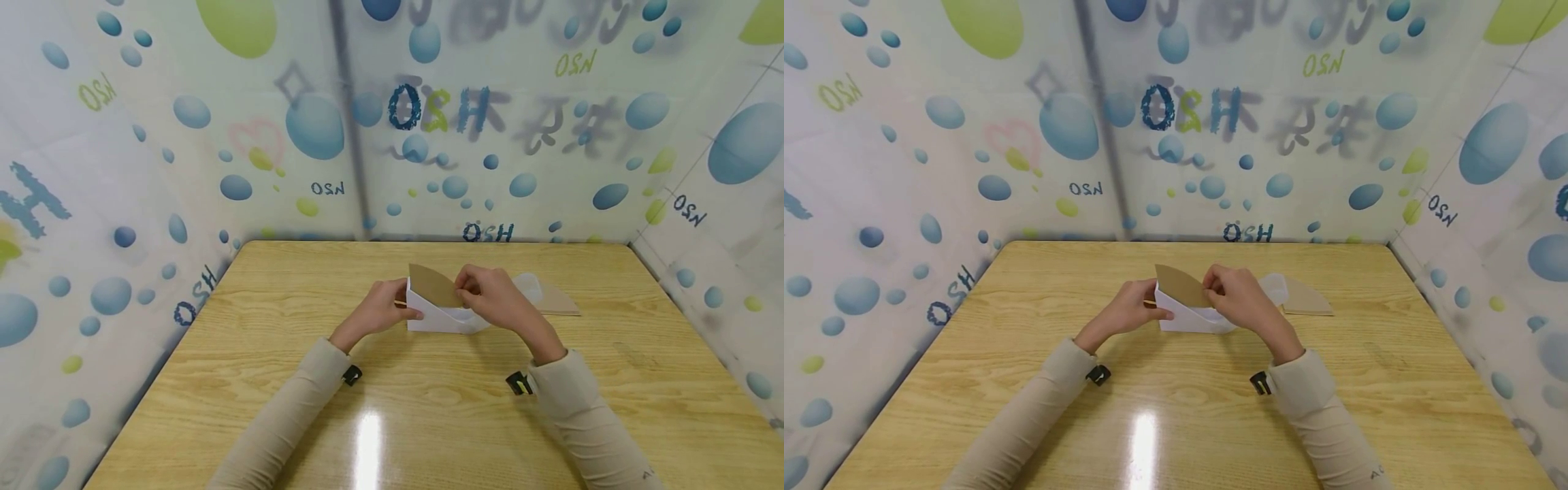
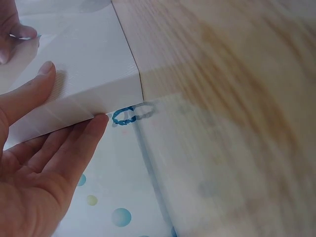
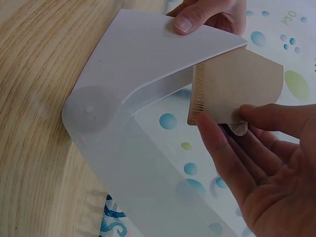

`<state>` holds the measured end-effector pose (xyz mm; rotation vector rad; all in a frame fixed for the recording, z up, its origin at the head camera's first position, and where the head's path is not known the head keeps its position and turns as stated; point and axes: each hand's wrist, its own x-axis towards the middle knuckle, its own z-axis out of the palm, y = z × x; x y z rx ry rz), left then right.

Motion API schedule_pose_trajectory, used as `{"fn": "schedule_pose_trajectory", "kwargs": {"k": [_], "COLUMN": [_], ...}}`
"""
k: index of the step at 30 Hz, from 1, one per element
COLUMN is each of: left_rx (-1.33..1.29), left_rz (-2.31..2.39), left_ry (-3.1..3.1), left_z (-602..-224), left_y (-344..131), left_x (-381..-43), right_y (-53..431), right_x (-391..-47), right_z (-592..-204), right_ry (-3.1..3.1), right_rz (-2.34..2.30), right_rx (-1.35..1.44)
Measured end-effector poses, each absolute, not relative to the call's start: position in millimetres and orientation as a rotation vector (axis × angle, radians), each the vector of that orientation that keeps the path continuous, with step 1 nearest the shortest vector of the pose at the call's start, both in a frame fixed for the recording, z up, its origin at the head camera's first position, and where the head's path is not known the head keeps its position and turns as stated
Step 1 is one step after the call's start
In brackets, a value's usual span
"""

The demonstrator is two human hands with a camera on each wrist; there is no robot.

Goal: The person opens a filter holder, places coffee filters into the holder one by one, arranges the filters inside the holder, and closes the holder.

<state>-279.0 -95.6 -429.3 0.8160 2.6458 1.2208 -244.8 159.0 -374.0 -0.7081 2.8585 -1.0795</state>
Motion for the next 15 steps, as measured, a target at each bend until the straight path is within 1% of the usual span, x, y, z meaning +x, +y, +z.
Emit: {"fn": "schedule_pose_trajectory", "kwargs": {"k": [15], "left_rx": [0.813], "left_rz": [1.230], "left_ry": [2.644], "left_z": [-429.2], "left_y": [-95.9], "left_x": [-278.7], "right_y": [159.6], "right_x": [-247.6], "right_z": [-379.1], "right_ry": [2.844], "right_rz": [-1.055], "right_rx": [-0.756]}}
